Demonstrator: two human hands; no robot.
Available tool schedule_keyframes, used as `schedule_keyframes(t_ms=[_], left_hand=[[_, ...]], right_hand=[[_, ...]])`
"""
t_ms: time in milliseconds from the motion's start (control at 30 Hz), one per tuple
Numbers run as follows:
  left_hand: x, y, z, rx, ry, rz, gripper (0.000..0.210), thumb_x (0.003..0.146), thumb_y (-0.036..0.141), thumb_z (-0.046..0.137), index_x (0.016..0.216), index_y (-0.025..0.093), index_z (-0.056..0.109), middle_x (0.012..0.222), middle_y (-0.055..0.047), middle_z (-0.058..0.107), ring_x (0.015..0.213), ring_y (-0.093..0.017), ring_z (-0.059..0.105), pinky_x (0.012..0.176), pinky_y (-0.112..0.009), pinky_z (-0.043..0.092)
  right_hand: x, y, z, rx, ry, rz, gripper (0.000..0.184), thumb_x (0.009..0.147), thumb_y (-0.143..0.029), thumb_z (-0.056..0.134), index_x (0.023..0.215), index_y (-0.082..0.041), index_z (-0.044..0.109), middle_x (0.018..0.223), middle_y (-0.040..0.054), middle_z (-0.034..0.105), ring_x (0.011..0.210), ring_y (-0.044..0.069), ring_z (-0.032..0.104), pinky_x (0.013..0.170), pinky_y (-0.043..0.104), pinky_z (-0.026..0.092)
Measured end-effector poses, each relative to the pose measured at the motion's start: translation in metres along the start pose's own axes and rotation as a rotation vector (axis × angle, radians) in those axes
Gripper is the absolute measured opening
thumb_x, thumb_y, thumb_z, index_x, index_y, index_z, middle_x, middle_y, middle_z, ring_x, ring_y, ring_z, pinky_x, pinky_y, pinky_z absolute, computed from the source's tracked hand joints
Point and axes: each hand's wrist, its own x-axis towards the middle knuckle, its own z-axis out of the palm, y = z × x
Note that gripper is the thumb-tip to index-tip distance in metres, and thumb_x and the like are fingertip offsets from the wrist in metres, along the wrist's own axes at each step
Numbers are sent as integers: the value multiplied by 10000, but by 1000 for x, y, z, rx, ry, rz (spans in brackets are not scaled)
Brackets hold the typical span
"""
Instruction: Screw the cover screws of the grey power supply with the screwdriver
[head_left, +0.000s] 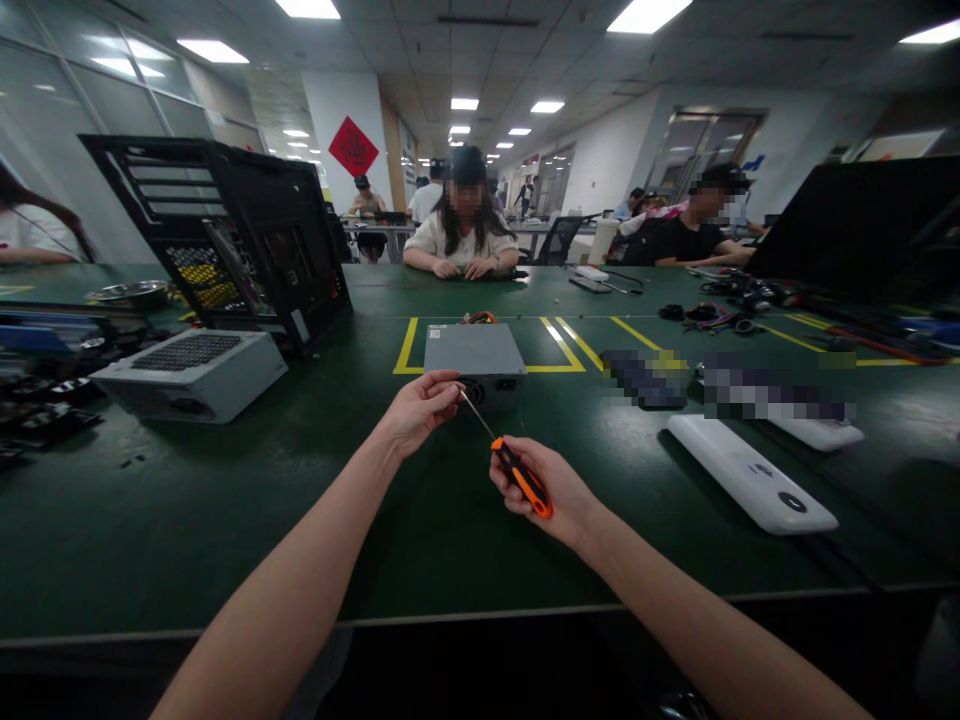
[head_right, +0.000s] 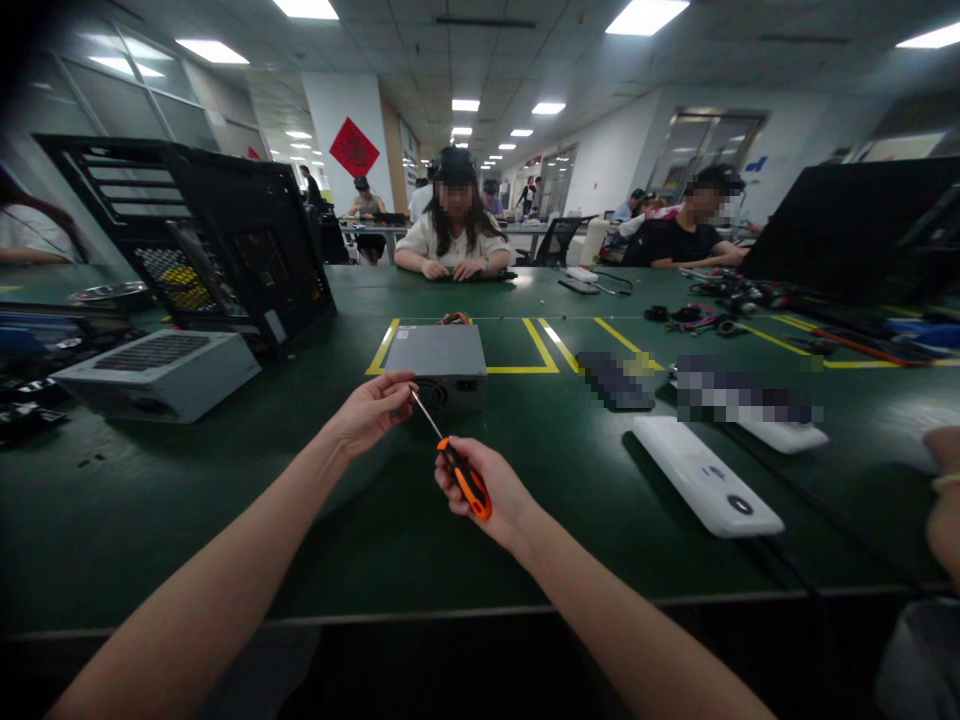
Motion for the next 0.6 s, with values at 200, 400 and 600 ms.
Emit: schedule_keyframes(t_ms=[200,400,600], left_hand=[[-1,2,-2,53,-35,-2,286,659,111,701,926,136,599,811,-23,643,694,-92,606,598,-186,480],[-3,6,-3,169,-76,-23,272,677,140,695,934,137,609,810,-23,632,691,-84,590,643,-205,482],[-3,2,1,163,-71,-41,246,710,147,663,952,155,623,804,-13,616,695,-78,575,673,-218,487]], right_hand=[[0,1,-1,-32,22,-22,254,803,-356,480,722,-125,547,563,-11,512,406,39,424,337,132,272],[-3,4,0,-86,53,-119,143,701,-230,633,714,-153,513,613,-35,531,414,29,419,330,128,239],[-1,5,-1,-84,52,-99,169,694,-236,652,706,-143,511,594,-31,522,431,28,431,350,118,275]])
